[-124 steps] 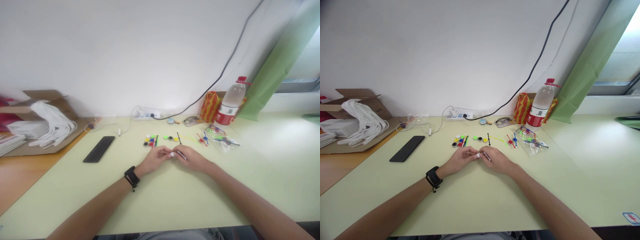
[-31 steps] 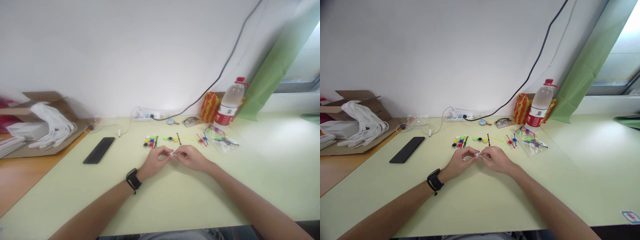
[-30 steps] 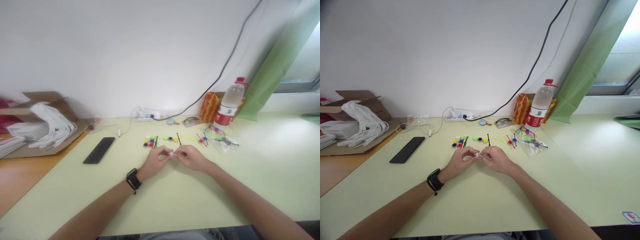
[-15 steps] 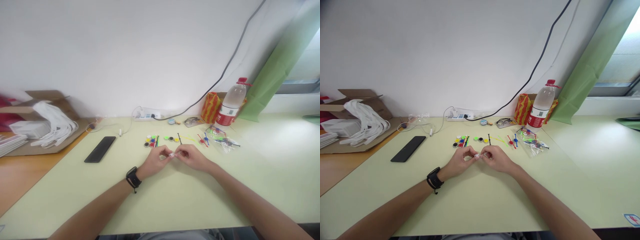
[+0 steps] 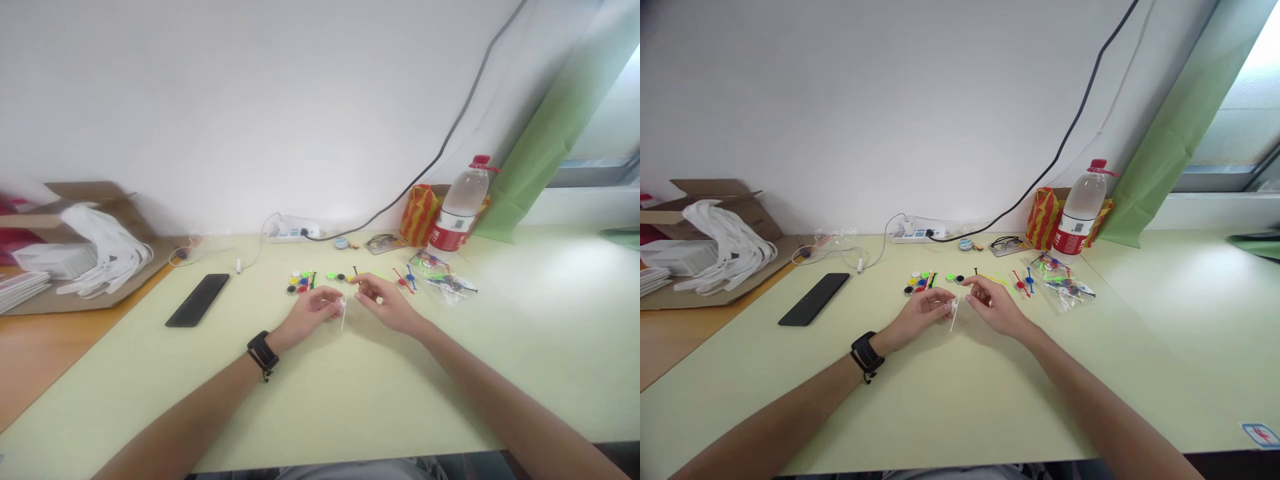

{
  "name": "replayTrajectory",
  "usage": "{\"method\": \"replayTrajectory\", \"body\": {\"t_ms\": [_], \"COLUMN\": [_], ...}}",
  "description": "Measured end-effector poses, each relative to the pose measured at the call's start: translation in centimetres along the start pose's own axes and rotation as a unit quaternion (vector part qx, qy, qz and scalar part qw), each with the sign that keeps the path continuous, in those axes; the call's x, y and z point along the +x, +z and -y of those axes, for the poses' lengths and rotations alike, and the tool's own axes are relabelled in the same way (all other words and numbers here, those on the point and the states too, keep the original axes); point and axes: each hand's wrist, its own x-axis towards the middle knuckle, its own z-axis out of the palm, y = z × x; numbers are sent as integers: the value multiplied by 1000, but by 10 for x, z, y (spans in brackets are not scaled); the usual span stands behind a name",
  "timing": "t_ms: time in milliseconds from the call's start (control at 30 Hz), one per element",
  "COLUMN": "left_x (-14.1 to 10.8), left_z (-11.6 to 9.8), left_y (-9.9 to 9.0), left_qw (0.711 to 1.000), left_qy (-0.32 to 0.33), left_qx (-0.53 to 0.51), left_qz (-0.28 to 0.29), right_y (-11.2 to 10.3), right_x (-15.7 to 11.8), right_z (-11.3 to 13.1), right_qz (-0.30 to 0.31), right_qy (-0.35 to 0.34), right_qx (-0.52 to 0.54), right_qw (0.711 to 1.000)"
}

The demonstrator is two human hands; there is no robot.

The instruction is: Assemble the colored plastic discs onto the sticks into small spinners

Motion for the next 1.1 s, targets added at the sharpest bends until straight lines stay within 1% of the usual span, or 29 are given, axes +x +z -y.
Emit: {"method": "replayTrajectory", "body": {"t_ms": [133,233,300,400,433,467,567,700,767,867,900,933,1033,1100], "left_x": [3,3,4,5,5,5,4,3,3,4,5,5,5,5], "left_z": [-1,-2,-1,1,1,2,1,1,1,1,1,1,1,1], "left_y": [-2,-3,-3,-4,-4,-4,-4,-4,-4,-4,-4,-4,-3,-3], "left_qw": [1000,1000,999,999,998,998,999,999,999,998,998,997,998,998], "left_qy": [-6,-11,-13,-14,-15,-15,-18,-14,-13,-10,-8,-8,-9,-7], "left_qx": [-7,-12,-18,-34,-38,-38,-28,-24,-27,-34,-35,-36,-30,-20], "left_qz": [-20,-20,-25,-40,-42,-40,-30,-31,-37,-54,-59,-62,-60,-57], "right_y": [3,5,5,1,0,0,3,10,9,2,0,-3,-3,0], "right_x": [-3,-5,-6,-5,-4,-3,-2,-3,-3,-1,0,1,3,3], "right_z": [2,2,4,7,7,8,5,-2,-2,1,3,4,5,4], "right_qz": [-4,9,49,143,152,142,66,28,37,92,98,89,30,15], "right_qy": [-20,-8,15,56,61,61,44,55,71,99,106,112,125,134], "right_qx": [11,33,45,71,75,73,58,75,79,125,143,158,177,191], "right_qw": [1000,999,998,986,984,985,995,995,994,983,979,977,976,972]}}
